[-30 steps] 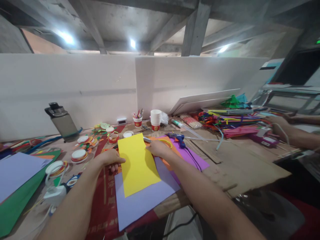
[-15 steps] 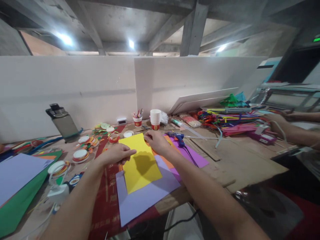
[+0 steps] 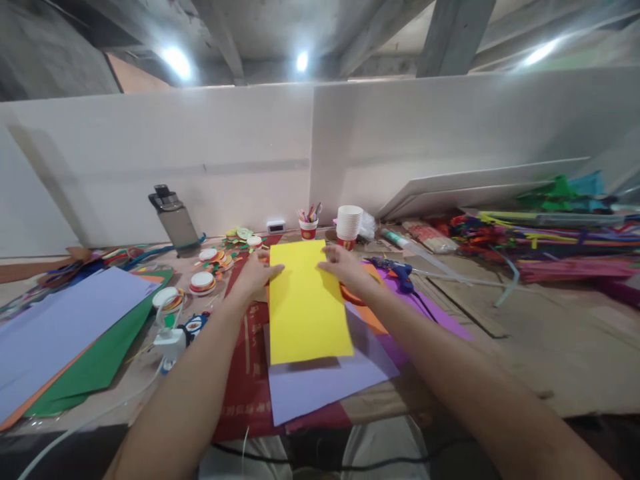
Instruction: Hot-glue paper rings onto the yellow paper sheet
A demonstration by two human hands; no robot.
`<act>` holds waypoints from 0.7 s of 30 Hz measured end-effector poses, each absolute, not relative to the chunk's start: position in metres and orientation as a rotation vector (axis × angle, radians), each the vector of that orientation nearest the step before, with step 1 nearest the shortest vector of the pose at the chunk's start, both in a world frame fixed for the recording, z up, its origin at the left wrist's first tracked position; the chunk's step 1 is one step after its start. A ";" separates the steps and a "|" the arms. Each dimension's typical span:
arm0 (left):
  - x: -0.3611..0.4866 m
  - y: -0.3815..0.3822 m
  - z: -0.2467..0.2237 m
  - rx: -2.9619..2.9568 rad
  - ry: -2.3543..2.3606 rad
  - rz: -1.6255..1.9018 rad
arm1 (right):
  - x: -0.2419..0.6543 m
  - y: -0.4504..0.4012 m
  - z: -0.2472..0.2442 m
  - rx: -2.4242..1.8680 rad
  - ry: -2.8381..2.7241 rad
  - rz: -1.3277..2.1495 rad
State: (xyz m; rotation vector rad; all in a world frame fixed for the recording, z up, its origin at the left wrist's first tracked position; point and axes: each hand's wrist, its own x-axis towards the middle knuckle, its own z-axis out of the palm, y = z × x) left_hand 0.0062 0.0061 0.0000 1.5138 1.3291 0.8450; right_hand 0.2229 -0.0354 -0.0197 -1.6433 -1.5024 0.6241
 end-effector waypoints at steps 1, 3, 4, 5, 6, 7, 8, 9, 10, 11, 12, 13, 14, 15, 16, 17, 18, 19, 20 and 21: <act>0.008 0.002 0.004 1.359 1.159 0.941 | 0.226 -0.033 -0.015 -1.480 -1.354 0.683; 0.011 -0.004 0.012 1.193 0.832 0.878 | 0.233 -0.031 -0.004 -1.206 -1.172 0.699; 0.011 -0.007 0.014 1.154 0.737 0.834 | 0.237 -0.030 0.001 -1.130 -1.130 0.679; 0.012 -0.008 0.016 1.117 0.695 0.824 | 0.241 -0.031 0.005 -1.094 -1.129 0.666; 0.011 -0.007 0.017 1.082 0.689 0.865 | 0.245 -0.032 0.009 -1.113 -1.163 0.633; 0.010 -0.006 0.017 1.040 0.706 0.945 | 0.249 -0.035 0.011 -1.183 -1.233 0.584; 0.008 -0.003 0.018 0.993 0.731 1.055 | 0.254 -0.038 0.011 -1.318 -1.342 0.507; 0.006 0.000 0.019 0.945 0.750 1.168 | 0.258 -0.041 0.010 -1.504 -1.487 0.391; 0.003 0.004 0.020 0.906 0.761 1.254 | 0.261 -0.045 0.007 -1.721 -1.648 0.268; 0.001 0.006 0.021 0.873 0.767 1.323 | 0.263 -0.049 0.003 -1.957 -1.808 0.220; -0.001 0.009 0.022 0.850 0.767 1.370 | 0.263 -0.052 -0.002 -2.045 -1.857 0.254; -0.002 0.010 0.023 0.836 0.764 1.401 | 0.262 -0.054 -0.008 -2.095 -1.875 0.278; -0.002 0.011 0.023 0.826 0.760 1.423 | 0.260 -0.056 -0.014 -2.141 -1.878 0.281; -0.001 0.011 0.023 0.820 0.755 1.436 | 0.257 -0.056 -0.020 -2.176 -1.875 0.280; 0.000 0.010 0.022 0.815 0.751 1.445 | 0.254 -0.056 -0.024 -2.206 -1.863 0.281; 0.001 0.010 0.021 0.807 0.749 1.455 | 0.252 -0.055 -0.028 -2.222 -1.855 0.291; 0.002 0.009 0.020 0.797 0.748 1.465 | 0.252 -0.053 -0.030 -2.225 -1.847 0.307; 0.003 0.009 0.019 0.786 0.748 1.478 | 0.252 -0.052 -0.031 -2.219 -1.836 0.322; 0.003 0.010 0.017 0.775 0.747 1.493 | 0.254 -0.050 -0.031 -2.205 -1.824 0.334; 0.003 0.010 0.016 0.765 0.746 1.513 | 0.257 -0.049 -0.031 -2.184 -1.811 0.336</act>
